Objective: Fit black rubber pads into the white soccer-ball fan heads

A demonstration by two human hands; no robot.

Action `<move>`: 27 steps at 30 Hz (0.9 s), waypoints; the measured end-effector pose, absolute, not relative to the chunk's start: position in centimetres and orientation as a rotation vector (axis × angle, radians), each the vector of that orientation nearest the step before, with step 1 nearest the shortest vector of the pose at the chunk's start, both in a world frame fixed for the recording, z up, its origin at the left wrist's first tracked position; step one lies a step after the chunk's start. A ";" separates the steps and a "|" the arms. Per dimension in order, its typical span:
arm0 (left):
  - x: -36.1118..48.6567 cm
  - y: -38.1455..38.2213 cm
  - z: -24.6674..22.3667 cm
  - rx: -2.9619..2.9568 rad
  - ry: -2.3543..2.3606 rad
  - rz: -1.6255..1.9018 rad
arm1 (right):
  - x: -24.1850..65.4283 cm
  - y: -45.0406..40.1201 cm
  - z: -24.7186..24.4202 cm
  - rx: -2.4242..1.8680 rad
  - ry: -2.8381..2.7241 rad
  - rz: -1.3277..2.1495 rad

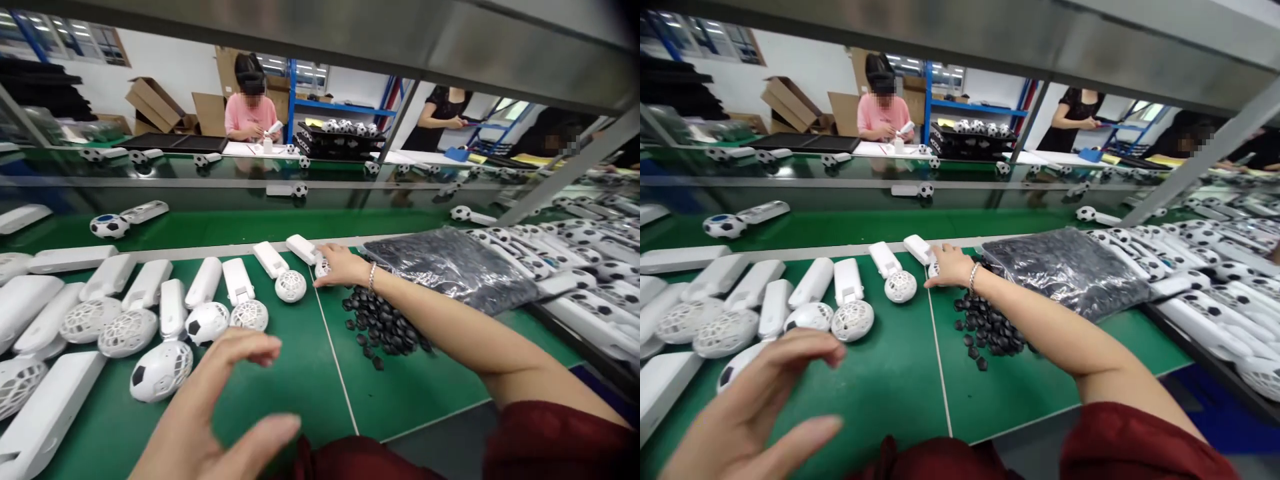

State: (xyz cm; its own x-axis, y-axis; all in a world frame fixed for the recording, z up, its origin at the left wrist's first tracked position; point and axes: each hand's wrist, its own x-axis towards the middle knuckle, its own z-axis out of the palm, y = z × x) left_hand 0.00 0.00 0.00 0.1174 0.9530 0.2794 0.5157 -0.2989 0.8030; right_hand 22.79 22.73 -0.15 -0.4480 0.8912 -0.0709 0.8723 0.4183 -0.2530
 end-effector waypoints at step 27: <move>8.7 6.7 -3.3 2.512 1.610 0.016 | 28.3 12.8 -2.2 -0.436 -2.697 0.614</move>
